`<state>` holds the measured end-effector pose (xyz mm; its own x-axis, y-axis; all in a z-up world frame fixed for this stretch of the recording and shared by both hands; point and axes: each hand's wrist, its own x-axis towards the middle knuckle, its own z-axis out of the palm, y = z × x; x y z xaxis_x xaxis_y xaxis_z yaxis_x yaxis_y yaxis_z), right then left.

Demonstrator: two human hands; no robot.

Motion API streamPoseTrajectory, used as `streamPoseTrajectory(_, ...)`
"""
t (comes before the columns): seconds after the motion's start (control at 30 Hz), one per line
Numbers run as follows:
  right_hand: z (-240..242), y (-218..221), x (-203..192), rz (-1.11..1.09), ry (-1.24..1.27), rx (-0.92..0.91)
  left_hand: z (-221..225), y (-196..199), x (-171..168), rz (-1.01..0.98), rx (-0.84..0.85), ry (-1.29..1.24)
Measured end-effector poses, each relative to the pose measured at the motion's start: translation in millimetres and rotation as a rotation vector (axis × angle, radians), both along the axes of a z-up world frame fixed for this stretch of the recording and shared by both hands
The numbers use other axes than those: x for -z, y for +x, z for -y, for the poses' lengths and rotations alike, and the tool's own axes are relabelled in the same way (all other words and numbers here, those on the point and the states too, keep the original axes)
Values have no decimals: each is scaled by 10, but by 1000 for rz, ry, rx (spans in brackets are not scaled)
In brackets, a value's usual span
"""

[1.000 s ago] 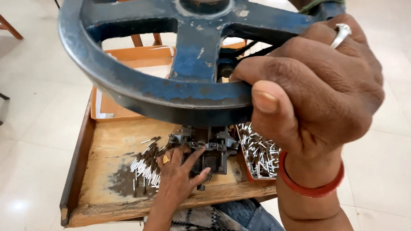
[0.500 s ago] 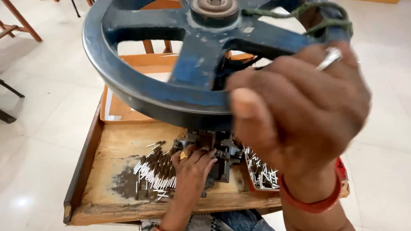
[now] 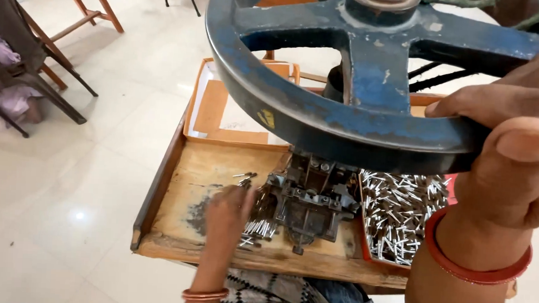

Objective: Operating a hand-cranked manual press to process small wooden or plastic pins.

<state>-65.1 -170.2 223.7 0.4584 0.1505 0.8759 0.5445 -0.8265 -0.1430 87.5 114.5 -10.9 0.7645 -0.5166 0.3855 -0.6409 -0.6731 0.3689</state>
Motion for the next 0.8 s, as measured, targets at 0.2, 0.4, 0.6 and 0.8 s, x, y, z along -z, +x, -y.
streamPoseTrajectory(0.2,-21,152,73,66,24,-13,-714,425,286,59,-196,-167)
streamPoseTrajectory(0.4,-197,6,-401,166,-333,31,-391,222,-86,-4,-144,-183)
streamPoseTrajectory(0.6,-235,-46,-457,303,-487,132,539,-476,-171,-95,138,-515)
streamPoseTrajectory(0.8,-293,-9,-312,433,-300,128,793,-480,-73,55,160,-406)
